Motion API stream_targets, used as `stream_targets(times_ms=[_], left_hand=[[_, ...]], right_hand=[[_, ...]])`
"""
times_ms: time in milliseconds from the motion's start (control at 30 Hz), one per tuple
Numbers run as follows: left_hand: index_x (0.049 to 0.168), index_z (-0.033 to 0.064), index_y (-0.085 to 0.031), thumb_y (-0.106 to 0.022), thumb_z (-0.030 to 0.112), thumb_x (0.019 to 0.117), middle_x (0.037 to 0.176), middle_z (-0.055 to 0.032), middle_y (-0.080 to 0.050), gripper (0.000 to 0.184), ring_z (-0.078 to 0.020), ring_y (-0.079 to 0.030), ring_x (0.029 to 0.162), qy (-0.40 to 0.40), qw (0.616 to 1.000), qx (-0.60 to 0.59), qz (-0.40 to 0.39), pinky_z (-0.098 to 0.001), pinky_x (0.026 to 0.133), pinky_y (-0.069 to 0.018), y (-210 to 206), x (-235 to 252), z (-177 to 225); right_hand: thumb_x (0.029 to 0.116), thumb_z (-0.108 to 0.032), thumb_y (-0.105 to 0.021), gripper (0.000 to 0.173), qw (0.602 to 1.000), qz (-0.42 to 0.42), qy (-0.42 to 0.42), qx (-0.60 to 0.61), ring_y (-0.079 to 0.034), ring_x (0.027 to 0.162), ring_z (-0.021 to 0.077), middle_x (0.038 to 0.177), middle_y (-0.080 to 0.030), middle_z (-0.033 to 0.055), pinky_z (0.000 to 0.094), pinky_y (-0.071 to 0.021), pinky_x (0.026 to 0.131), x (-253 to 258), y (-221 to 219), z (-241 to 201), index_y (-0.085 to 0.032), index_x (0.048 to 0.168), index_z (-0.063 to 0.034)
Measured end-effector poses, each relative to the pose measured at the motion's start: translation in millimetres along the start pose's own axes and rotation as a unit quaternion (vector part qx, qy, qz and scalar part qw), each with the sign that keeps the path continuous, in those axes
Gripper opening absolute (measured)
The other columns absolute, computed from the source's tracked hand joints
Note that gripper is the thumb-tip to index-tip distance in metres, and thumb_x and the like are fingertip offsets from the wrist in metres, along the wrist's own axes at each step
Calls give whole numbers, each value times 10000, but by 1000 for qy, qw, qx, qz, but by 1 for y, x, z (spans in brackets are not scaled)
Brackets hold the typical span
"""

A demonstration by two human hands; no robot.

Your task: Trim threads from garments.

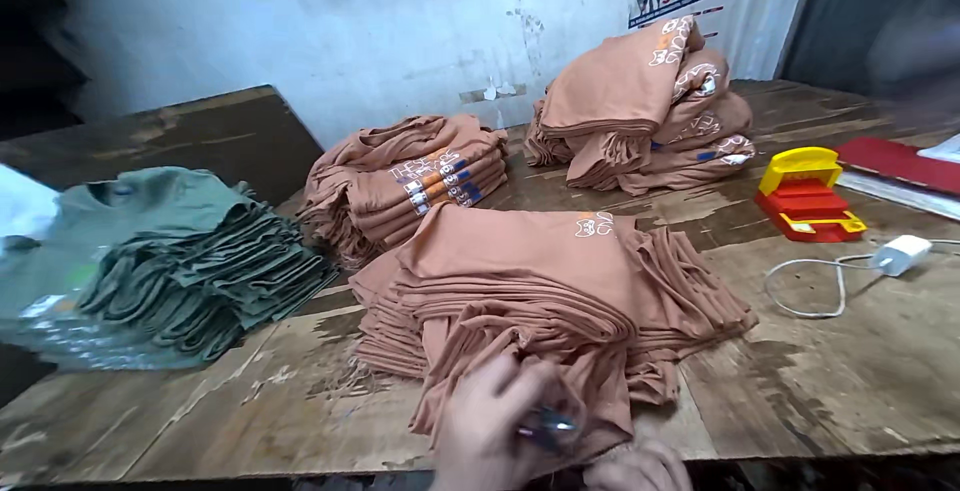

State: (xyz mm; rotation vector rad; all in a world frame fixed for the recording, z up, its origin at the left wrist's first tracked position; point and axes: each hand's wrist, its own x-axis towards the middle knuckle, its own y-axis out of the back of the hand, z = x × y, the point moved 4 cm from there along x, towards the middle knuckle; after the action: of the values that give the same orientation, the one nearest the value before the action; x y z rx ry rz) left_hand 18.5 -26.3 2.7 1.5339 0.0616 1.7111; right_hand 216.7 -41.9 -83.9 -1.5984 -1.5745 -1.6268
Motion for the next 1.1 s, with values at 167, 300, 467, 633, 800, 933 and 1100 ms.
stream_targets(times_ms=[167,300,467,633,800,933,1100], left_hand=[[831,191,-770,-617,223,885,745,46,-660,166,-13,-598,693,38,996,13,85,-189,596,-486,50,18,-28],[1151,195,-778,-744,288,889,829,-43,-663,281,-187,-638,764,-42,997,0,-61,-372,689,-547,21,-1,26],[1046,149,-739,-655,180,838,802,-28,-681,226,-186,-672,694,-48,998,46,0,-375,602,-574,-12,3,12],[820,224,-768,-621,221,871,740,45,-604,155,-46,-570,649,-9,997,30,67,-245,562,-482,22,37,-33],[866,224,-750,-671,431,777,811,41,-652,238,-110,-644,715,65,994,84,-19,-350,572,-547,12,32,-15],[860,146,-736,-678,143,778,790,-67,-614,100,-273,-634,751,9,978,193,79,-442,659,-516,-5,26,-10],[904,139,-666,-579,148,973,760,-50,-559,111,-210,-569,715,-163,979,91,82,-373,692,-487,-12,-14,-39]], right_hand=[[978,-227,-695,120,1000,-5,-4,-3,-683,835,119,885,-762,-14,324,-504,936,13,8,7,-787,1035,-177],[1012,-165,-541,184,991,101,-85,-20,-668,955,119,960,-715,29,300,-529,935,11,21,20,-708,1070,-117],[916,-320,-664,201,988,32,-104,-109,-638,1093,202,1096,-698,48,410,-492,991,26,1,15,-710,1057,-185],[985,-203,-547,162,988,73,-70,-114,-624,972,111,965,-681,-37,368,-432,1013,37,-1,16,-704,995,-241],[897,-360,-609,177,982,0,-99,-161,-611,1063,186,1031,-704,3,447,-383,1023,32,6,15,-722,967,-242],[876,-418,-682,293,961,24,-122,-245,-607,1045,249,1064,-675,46,489,-403,947,39,-9,17,-769,1122,-285],[997,-273,-658,86,998,-5,-37,-43,-572,1092,114,994,-665,-71,330,-414,1033,33,35,31,-742,997,-291]])
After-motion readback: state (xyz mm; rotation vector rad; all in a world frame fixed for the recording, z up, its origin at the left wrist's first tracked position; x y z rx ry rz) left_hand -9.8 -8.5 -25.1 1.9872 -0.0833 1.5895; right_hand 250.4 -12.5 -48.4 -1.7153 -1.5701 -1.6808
